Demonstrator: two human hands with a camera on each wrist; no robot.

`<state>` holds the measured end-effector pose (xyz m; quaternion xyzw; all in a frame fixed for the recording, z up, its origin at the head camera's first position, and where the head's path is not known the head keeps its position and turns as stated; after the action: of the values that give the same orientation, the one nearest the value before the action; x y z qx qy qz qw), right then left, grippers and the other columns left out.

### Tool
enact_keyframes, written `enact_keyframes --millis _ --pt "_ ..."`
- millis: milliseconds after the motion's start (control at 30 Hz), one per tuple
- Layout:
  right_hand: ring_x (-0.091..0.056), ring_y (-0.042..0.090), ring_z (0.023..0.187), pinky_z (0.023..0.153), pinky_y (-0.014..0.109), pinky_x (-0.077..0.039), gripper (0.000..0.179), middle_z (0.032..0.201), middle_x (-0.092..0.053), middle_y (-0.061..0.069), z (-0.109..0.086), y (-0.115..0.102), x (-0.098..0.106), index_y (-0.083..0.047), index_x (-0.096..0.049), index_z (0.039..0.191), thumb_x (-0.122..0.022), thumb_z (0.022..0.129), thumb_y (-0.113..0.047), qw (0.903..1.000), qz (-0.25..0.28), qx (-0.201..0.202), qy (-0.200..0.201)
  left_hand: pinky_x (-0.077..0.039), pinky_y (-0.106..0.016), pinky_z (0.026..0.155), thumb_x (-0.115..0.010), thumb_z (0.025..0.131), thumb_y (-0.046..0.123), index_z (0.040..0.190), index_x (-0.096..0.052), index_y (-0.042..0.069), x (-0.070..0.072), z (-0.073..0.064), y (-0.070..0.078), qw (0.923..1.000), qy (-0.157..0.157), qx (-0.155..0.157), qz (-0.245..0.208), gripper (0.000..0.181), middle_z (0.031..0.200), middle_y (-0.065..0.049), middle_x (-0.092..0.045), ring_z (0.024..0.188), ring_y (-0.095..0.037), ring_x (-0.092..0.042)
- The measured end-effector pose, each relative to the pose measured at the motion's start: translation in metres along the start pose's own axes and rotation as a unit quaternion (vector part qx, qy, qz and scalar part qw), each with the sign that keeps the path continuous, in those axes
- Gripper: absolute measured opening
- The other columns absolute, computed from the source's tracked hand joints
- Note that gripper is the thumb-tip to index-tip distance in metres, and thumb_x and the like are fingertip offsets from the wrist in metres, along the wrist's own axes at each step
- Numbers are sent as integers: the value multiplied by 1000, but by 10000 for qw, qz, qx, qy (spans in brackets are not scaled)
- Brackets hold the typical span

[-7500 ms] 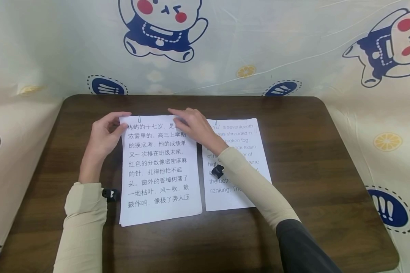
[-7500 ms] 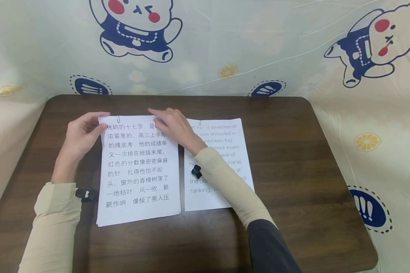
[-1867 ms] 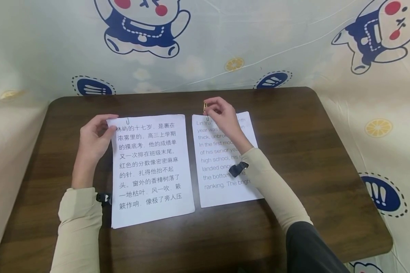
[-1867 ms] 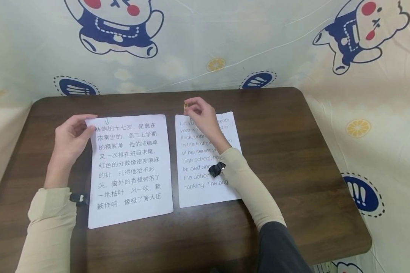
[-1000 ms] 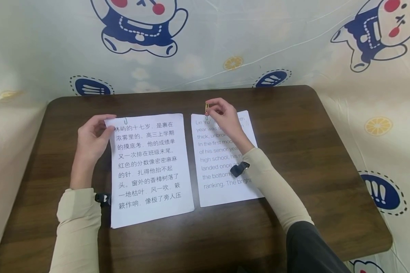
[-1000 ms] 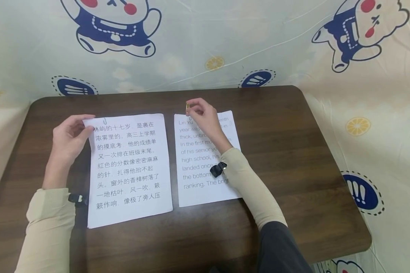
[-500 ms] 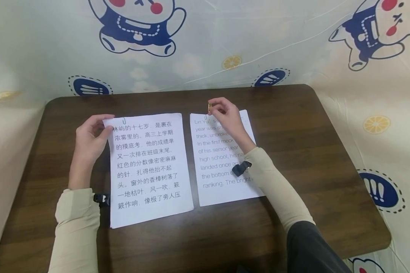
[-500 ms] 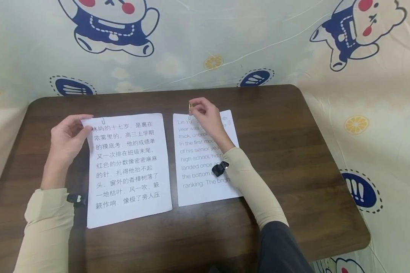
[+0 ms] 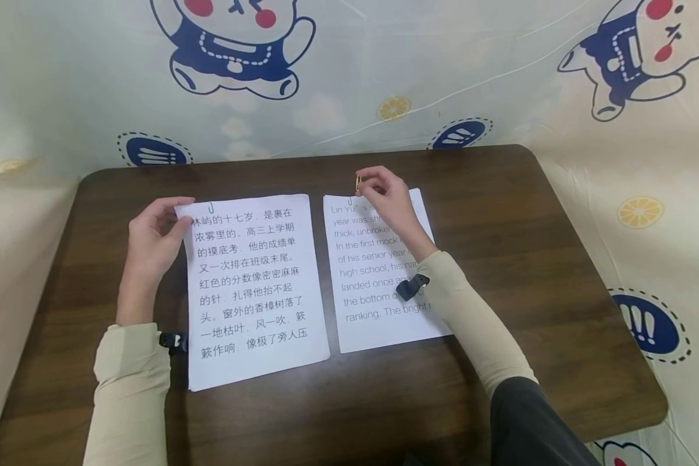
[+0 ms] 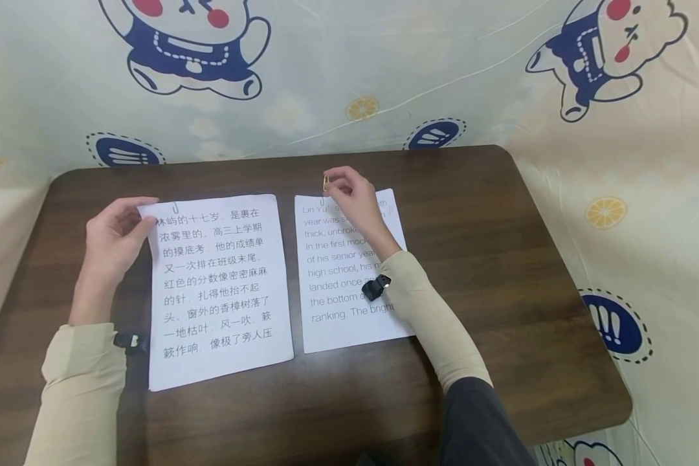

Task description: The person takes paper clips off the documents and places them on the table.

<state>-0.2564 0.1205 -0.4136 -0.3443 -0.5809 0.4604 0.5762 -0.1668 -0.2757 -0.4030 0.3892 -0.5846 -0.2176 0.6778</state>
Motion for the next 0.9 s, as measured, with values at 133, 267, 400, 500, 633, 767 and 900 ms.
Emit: enact_keyframes --millis 133,267,400,500,633,767,900 --pt "-67 32 104 91 29 -49 25 101 -75 7 0 2 1 -19 -64 124 -61 99 -20 10000 -15 -6 36 -42 -39 117 -56 101 30 142 -57 26 0 0 -1 10000 -4 24 -20 41 148 -3 -56 117 -9 -54" --pt "-67 32 104 90 28 -49 25 101 -75 7 0 3 2 -19 -64 124 -61 99 -19 10000 -28 -8 67 -42 -38 117 -56 101 30 141 -58 27 0 0 -1 10000 -6 38 -36 40 148 -2 -56 117 -8 -54" --pt "-68 31 104 90 28 -49 25 102 -75 7 1 3 4 -18 -64 124 -61 99 -18 9999 -27 10 106 -42 -38 118 -56 101 30 141 -58 29 0 -1 -1 10000 -2 33 -24 40 147 -2 -56 117 -7 -54" --pt "-68 29 103 90 27 -49 25 102 -75 7 0 4 6 -18 -65 124 -62 99 -18 9999 -18 -9 132 -42 -38 117 -56 101 30 141 -57 28 0 -1 -1 10000 -4 47 -5 40 148 -1 -56 117 -7 -54" --pt "-67 33 105 89 25 -48 25 102 -75 9 -1 3 7 -16 -65 124 -62 99 -19 9999 32 -19 153 -42 -37 117 -56 102 30 142 -57 28 0 -1 -1 10000 -3 74 12 40 148 -2 -55 118 -8 -54" --pt "-66 35 105 88 23 -47 28 103 -75 11 0 4 9 -13 -64 127 -62 100 -19 9998 38 -98 182 -42 -37 118 -56 102 29 142 -57 26 0 -1 0 10000 -4 66 -3 40 148 -3 -55 118 -9 -54" --pt "-66 30 102 87 23 -47 30 106 -74 17 1 7 10 -9 -63 129 -61 100 -15 9996 -24 -173 206 -41 -37 118 -56 101 29 141 -58 27 0 -1 0 10000 13 55 -34 40 148 -2 -55 119 -10 -55"
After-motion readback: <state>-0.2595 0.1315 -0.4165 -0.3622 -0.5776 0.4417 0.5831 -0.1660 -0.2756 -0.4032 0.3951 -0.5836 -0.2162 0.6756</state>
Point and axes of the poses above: each hand's wrist, its own z-axis towards the middle knuckle, its own x-axis out of the back of the hand, y = z × x, the point moved 5 cm from there along z, towards the middle knuckle
